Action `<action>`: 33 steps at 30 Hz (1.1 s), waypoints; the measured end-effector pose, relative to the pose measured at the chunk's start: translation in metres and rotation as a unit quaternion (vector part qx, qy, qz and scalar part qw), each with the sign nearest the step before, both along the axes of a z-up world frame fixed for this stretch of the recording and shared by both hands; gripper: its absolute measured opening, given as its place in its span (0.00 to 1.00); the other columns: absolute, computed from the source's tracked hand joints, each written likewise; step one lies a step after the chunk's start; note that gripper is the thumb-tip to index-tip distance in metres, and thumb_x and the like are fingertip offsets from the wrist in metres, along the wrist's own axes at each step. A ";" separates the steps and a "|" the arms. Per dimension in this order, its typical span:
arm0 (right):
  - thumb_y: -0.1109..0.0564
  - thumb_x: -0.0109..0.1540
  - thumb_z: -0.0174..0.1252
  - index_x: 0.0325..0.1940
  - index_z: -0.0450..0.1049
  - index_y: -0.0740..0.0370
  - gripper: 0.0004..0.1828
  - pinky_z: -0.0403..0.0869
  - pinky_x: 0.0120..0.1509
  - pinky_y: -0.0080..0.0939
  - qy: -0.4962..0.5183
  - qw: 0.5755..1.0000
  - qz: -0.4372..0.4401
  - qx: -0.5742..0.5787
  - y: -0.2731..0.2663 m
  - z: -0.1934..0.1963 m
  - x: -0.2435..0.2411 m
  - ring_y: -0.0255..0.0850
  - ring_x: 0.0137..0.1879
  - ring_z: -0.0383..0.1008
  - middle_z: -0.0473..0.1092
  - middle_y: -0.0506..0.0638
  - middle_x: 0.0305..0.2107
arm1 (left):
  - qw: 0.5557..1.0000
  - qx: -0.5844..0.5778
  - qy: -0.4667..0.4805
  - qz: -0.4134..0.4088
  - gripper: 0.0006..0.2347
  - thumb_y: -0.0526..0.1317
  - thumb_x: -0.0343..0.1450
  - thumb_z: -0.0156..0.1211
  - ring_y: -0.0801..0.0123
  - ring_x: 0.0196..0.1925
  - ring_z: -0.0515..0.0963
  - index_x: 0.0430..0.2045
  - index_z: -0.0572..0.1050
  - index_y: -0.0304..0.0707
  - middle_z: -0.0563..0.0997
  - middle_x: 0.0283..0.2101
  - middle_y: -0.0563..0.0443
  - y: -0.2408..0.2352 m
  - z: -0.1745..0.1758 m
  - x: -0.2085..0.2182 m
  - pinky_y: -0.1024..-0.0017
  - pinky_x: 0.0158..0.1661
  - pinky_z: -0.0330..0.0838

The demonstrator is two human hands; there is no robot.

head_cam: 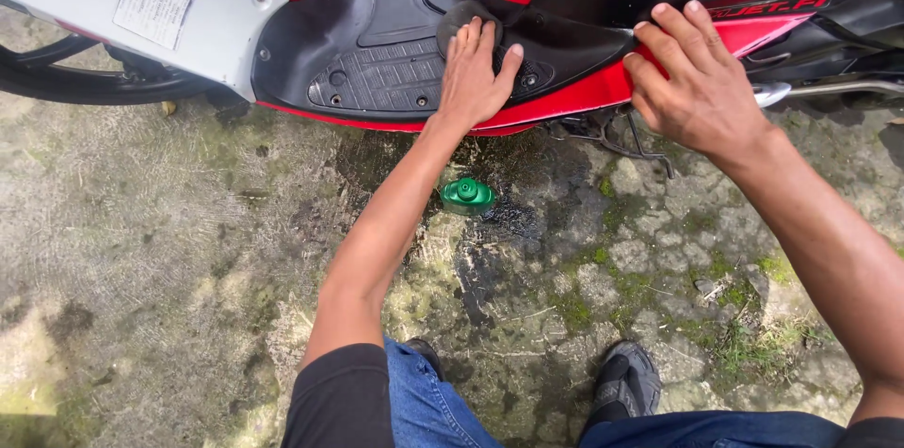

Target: The person applies liquid from a green bottle onto the floorboard of a red scooter and scrubs the surface with a round sponge. They then wipe the area with a brown cloth to remove the residue.

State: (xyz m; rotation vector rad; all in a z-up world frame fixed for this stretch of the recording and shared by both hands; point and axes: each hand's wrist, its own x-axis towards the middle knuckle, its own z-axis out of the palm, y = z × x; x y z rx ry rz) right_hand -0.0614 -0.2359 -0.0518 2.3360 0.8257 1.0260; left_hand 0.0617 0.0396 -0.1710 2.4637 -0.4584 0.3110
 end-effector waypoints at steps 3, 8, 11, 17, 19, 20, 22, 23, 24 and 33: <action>0.43 0.63 0.62 0.59 0.78 0.49 0.21 0.55 0.90 0.41 0.015 0.999 -0.016 -0.025 -0.002 -0.009 0.000 0.39 0.78 0.65 0.70 0.45 0.65 | 0.993 -0.106 0.057 0.000 0.20 0.37 0.70 0.53 0.43 0.52 0.78 0.58 0.67 0.29 0.74 0.55 0.34 0.000 0.035 -0.017 0.51 0.53 0.74; 0.43 0.64 0.61 0.59 0.77 0.48 0.20 0.57 0.90 0.41 0.021 0.999 -0.012 -0.021 -0.002 -0.009 0.000 0.39 0.77 0.65 0.70 0.45 0.65 | 0.978 -0.193 0.043 -0.061 0.17 0.31 0.67 0.60 0.54 0.42 0.88 0.51 0.74 0.39 0.85 0.49 0.43 0.019 0.041 -0.028 0.56 0.48 0.82; 0.43 0.64 0.61 0.60 0.77 0.49 0.21 0.58 0.89 0.41 0.025 0.999 -0.013 -0.015 -0.004 -0.009 -0.003 0.39 0.77 0.65 0.70 0.46 0.65 | 0.990 -0.141 0.000 -0.021 0.17 0.39 0.68 0.63 0.46 0.53 0.78 0.51 0.76 0.37 0.70 0.57 0.32 0.029 0.000 0.006 0.54 0.53 0.74; 0.41 0.65 0.60 0.68 0.75 0.53 0.30 0.58 0.88 0.44 0.028 0.999 -0.015 -0.009 -0.008 -0.015 -0.002 0.41 0.76 0.66 0.70 0.49 0.66 | 0.990 -0.101 -0.072 0.066 0.11 0.32 0.71 0.51 0.31 0.62 0.70 0.42 0.77 0.24 0.79 0.51 0.28 0.011 -0.003 0.018 0.41 0.67 0.55; 0.43 0.64 0.61 0.69 0.74 0.54 0.30 0.58 0.88 0.46 0.044 0.999 -0.007 0.000 -0.007 -0.016 -0.003 0.43 0.76 0.66 0.69 0.51 0.67 | 0.986 -0.130 -0.069 0.084 0.09 0.31 0.72 0.48 0.32 0.58 0.75 0.37 0.77 0.28 0.82 0.45 0.30 -0.003 0.008 0.006 0.36 0.68 0.47; 0.44 0.63 0.62 0.68 0.75 0.57 0.30 0.59 0.87 0.47 0.048 0.999 0.006 0.019 -0.004 -0.015 -0.004 0.45 0.75 0.66 0.69 0.52 0.67 | 0.977 -0.174 -0.065 0.109 0.08 0.33 0.72 0.49 0.44 0.38 0.79 0.36 0.78 0.34 0.82 0.32 0.39 -0.010 0.016 -0.001 0.46 0.54 0.62; 0.46 0.61 0.63 0.66 0.76 0.59 0.30 0.60 0.86 0.48 0.055 0.998 0.020 0.039 0.001 -0.014 -0.005 0.47 0.75 0.65 0.68 0.54 0.66 | 0.966 -0.215 -0.060 0.134 0.08 0.35 0.73 0.49 0.55 0.18 0.82 0.35 0.78 0.39 0.82 0.19 0.48 -0.032 0.026 -0.021 0.55 0.39 0.77; 0.47 0.61 0.64 0.65 0.76 0.59 0.30 0.62 0.85 0.48 0.057 0.997 0.031 0.048 0.003 -0.014 -0.004 0.48 0.73 0.66 0.68 0.55 0.65 | 0.958 -0.261 -0.089 0.083 0.07 0.34 0.74 0.50 0.67 0.15 0.75 0.38 0.76 0.39 0.79 0.20 0.53 -0.046 0.027 -0.033 0.66 0.27 0.67; 0.48 0.61 0.65 0.64 0.76 0.60 0.29 0.63 0.84 0.49 0.058 0.996 0.044 0.056 0.004 -0.012 -0.002 0.49 0.72 0.67 0.69 0.56 0.64 | 0.943 -0.308 -0.120 0.032 0.06 0.34 0.75 0.50 0.78 0.13 0.67 0.42 0.74 0.39 0.77 0.20 0.57 -0.061 0.028 -0.044 0.77 0.14 0.57; 0.48 0.60 0.65 0.63 0.77 0.59 0.29 0.65 0.83 0.47 0.046 0.997 0.054 0.043 0.008 -0.009 0.001 0.47 0.69 0.68 0.69 0.54 0.63 | 0.961 -0.253 -0.109 0.002 0.22 0.32 0.64 0.59 0.45 0.36 0.87 0.53 0.61 0.30 0.82 0.42 0.31 -0.045 0.037 -0.044 0.58 0.33 0.83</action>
